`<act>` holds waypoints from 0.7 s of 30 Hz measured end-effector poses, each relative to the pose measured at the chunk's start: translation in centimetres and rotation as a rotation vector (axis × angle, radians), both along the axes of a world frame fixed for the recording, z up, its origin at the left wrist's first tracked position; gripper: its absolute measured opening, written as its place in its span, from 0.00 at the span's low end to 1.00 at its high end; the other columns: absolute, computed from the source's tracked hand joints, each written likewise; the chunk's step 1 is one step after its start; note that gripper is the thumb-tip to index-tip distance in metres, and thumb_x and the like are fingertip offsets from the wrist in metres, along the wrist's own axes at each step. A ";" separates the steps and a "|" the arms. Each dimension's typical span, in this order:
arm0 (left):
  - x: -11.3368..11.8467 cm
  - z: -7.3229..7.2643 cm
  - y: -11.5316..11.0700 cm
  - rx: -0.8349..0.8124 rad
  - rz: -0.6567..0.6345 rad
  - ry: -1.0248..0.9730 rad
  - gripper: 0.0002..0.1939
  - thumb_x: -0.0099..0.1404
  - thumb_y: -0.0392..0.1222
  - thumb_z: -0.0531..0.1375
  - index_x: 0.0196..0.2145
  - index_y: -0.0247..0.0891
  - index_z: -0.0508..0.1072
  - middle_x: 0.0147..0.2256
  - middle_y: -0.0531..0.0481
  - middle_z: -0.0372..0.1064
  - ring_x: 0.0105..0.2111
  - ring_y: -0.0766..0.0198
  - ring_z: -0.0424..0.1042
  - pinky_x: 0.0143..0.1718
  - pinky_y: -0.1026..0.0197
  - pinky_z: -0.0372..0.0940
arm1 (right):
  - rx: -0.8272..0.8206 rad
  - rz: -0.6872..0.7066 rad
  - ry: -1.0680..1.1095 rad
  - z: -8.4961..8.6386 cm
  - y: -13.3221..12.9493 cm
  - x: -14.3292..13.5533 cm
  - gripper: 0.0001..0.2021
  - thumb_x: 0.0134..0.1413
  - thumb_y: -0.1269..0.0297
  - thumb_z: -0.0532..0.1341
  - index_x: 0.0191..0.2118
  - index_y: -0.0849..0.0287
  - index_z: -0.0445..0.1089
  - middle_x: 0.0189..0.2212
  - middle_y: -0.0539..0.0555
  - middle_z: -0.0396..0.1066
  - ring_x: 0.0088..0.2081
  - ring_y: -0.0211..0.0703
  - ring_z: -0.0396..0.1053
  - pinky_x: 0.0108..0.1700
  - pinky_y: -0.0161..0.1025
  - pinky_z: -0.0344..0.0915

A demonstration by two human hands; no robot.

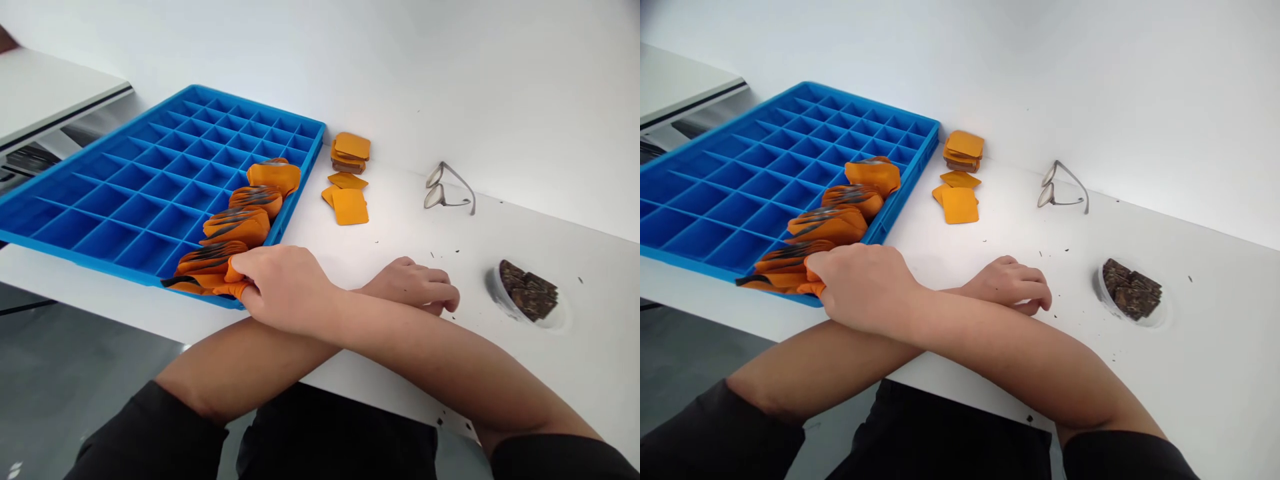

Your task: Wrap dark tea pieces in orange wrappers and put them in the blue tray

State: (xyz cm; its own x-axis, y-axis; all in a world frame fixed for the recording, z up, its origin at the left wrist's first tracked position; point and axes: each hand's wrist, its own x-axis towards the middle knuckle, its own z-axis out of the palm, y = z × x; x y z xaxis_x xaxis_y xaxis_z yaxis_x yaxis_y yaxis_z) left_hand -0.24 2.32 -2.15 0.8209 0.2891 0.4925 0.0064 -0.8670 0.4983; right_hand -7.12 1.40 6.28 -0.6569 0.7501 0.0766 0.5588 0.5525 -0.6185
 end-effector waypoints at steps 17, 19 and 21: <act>0.2 0.8 0.0 0.021 0.013 0.074 0.14 0.69 0.32 0.52 0.42 0.43 0.76 0.45 0.57 0.76 0.35 0.71 0.71 0.44 0.59 0.56 | -0.200 -0.124 0.171 0.2 0.5 0.9 0.06 0.55 0.62 0.62 0.30 0.57 0.69 0.22 0.44 0.64 0.26 0.34 0.56 0.29 0.37 0.49; 0.3 1.1 0.0 0.019 0.021 0.153 0.14 0.68 0.32 0.53 0.41 0.44 0.76 0.46 0.57 0.77 0.36 0.70 0.72 0.44 0.59 0.56 | -0.215 -0.123 0.222 0.3 0.5 1.3 0.05 0.55 0.61 0.63 0.34 0.56 0.72 0.23 0.43 0.65 0.26 0.33 0.58 0.30 0.36 0.50; 0.4 1.2 0.0 0.024 0.019 0.205 0.14 0.68 0.31 0.53 0.41 0.44 0.77 0.46 0.57 0.77 0.37 0.70 0.73 0.44 0.58 0.56 | -0.255 -0.119 0.266 0.5 0.3 1.7 0.06 0.55 0.62 0.66 0.37 0.56 0.73 0.23 0.43 0.65 0.27 0.32 0.59 0.30 0.35 0.51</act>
State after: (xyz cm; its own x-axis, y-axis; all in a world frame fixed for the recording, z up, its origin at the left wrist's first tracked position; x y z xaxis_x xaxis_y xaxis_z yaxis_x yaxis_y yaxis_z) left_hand 0.19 2.30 -0.91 0.8991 0.2953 0.3230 0.1215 -0.8775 0.4640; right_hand -5.47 1.72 6.78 -0.5467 0.8366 0.0338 0.4111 0.3034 -0.8596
